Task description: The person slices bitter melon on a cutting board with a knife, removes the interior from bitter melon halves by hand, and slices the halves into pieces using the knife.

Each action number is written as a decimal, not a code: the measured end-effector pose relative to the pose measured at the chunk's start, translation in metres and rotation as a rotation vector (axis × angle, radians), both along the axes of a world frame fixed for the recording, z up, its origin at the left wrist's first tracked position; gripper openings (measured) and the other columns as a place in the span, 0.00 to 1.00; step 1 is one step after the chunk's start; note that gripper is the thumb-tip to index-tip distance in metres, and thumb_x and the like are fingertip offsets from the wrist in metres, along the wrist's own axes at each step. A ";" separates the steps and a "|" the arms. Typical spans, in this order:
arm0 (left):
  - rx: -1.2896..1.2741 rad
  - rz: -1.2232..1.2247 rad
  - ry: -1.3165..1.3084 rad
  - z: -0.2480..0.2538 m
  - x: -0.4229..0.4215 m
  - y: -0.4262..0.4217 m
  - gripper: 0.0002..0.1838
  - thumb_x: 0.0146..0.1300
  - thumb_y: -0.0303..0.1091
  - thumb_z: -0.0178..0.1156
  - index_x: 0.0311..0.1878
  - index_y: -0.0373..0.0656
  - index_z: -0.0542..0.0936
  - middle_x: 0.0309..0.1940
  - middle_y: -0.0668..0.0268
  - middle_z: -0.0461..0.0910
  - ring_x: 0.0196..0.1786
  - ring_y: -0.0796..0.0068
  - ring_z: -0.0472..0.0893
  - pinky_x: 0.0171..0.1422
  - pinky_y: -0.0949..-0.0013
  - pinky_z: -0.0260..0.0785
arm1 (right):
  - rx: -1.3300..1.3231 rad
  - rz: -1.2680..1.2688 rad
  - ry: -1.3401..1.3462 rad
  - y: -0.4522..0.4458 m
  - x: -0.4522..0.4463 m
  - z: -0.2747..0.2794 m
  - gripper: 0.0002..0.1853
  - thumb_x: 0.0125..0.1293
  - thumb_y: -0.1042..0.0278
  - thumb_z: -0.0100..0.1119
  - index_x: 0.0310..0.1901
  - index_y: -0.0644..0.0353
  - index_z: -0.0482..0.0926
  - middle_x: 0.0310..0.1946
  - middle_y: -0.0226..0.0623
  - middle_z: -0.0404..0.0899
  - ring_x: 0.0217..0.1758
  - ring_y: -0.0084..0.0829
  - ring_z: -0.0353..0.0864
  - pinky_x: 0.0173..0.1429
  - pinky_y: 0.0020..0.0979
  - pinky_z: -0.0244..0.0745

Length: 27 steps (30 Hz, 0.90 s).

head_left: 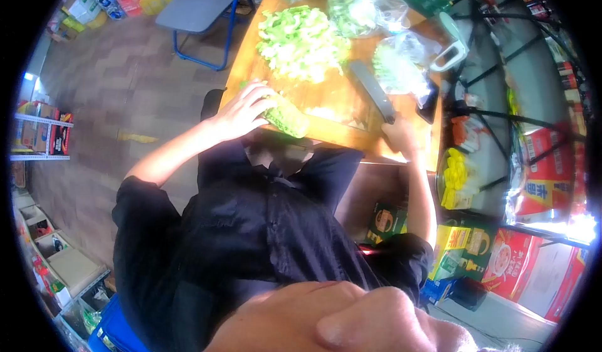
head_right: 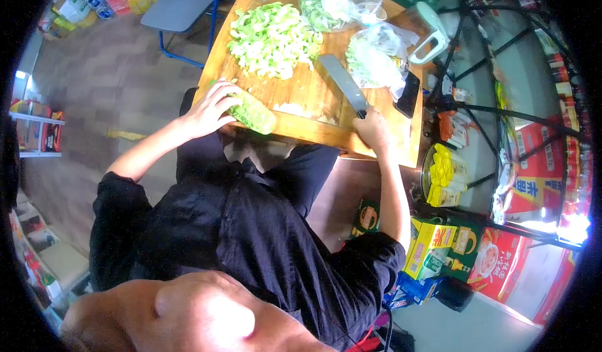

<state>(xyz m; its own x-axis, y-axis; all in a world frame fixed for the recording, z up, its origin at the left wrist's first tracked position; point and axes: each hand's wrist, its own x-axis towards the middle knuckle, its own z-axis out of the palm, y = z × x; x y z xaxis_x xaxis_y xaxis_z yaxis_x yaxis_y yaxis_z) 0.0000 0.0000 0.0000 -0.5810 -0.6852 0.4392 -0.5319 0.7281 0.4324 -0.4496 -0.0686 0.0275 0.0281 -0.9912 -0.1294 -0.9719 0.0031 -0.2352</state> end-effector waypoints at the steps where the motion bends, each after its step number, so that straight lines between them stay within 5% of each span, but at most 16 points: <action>1: -0.041 0.011 -0.013 0.001 0.002 0.004 0.29 0.48 0.29 0.72 0.56 0.41 0.74 0.61 0.55 0.69 0.66 0.50 0.67 0.78 0.42 0.54 | 0.029 -0.050 -0.080 0.001 0.001 0.000 0.23 0.57 0.57 0.59 0.46 0.69 0.78 0.36 0.60 0.83 0.44 0.57 0.84 0.53 0.46 0.77; 6: -0.176 0.040 -0.041 0.006 0.001 -0.005 0.27 0.46 0.26 0.71 0.52 0.39 0.76 0.57 0.55 0.72 0.64 0.52 0.71 0.77 0.45 0.57 | -0.030 -0.005 -0.246 0.022 0.024 0.039 0.18 0.58 0.58 0.59 0.30 0.71 0.81 0.25 0.58 0.78 0.28 0.51 0.81 0.37 0.44 0.73; 10: -0.244 0.139 -0.041 0.009 0.012 -0.010 0.27 0.43 0.22 0.71 0.51 0.38 0.76 0.55 0.55 0.74 0.62 0.52 0.72 0.76 0.47 0.59 | 0.272 -0.014 -0.455 0.043 0.082 0.081 0.16 0.66 0.59 0.58 0.34 0.67 0.79 0.19 0.35 0.74 0.21 0.24 0.75 0.27 0.32 0.71; 14: -0.176 0.190 -0.018 0.004 0.019 0.002 0.28 0.43 0.21 0.70 0.52 0.37 0.75 0.56 0.53 0.73 0.63 0.49 0.71 0.74 0.50 0.62 | 0.469 0.138 -0.444 0.025 0.137 0.086 0.17 0.67 0.56 0.58 0.33 0.66 0.77 0.20 0.30 0.70 0.26 0.23 0.71 0.32 0.29 0.69; 22: -0.192 0.199 0.026 -0.009 0.024 0.009 0.27 0.44 0.20 0.68 0.52 0.37 0.74 0.58 0.53 0.72 0.64 0.48 0.71 0.73 0.50 0.64 | 0.843 0.219 -0.728 -0.043 0.214 0.022 0.16 0.65 0.56 0.61 0.31 0.62 0.76 0.22 0.30 0.73 0.20 0.22 0.70 0.21 0.28 0.67; 27: -0.188 0.188 0.048 -0.007 0.021 0.003 0.27 0.45 0.20 0.69 0.52 0.37 0.75 0.57 0.53 0.73 0.64 0.48 0.71 0.72 0.50 0.65 | 0.596 0.100 -0.668 -0.057 0.208 0.042 0.14 0.65 0.59 0.58 0.29 0.62 0.75 0.19 0.27 0.71 0.17 0.19 0.67 0.20 0.27 0.64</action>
<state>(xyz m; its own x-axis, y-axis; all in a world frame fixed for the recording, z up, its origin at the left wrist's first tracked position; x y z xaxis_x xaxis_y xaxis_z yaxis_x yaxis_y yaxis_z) 0.0210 0.0030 -0.0072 -0.4267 -0.6832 0.5926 -0.6476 0.6882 0.3270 -0.2413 -0.1251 0.0690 0.3646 -0.7537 -0.5469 -0.6357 0.2277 -0.7376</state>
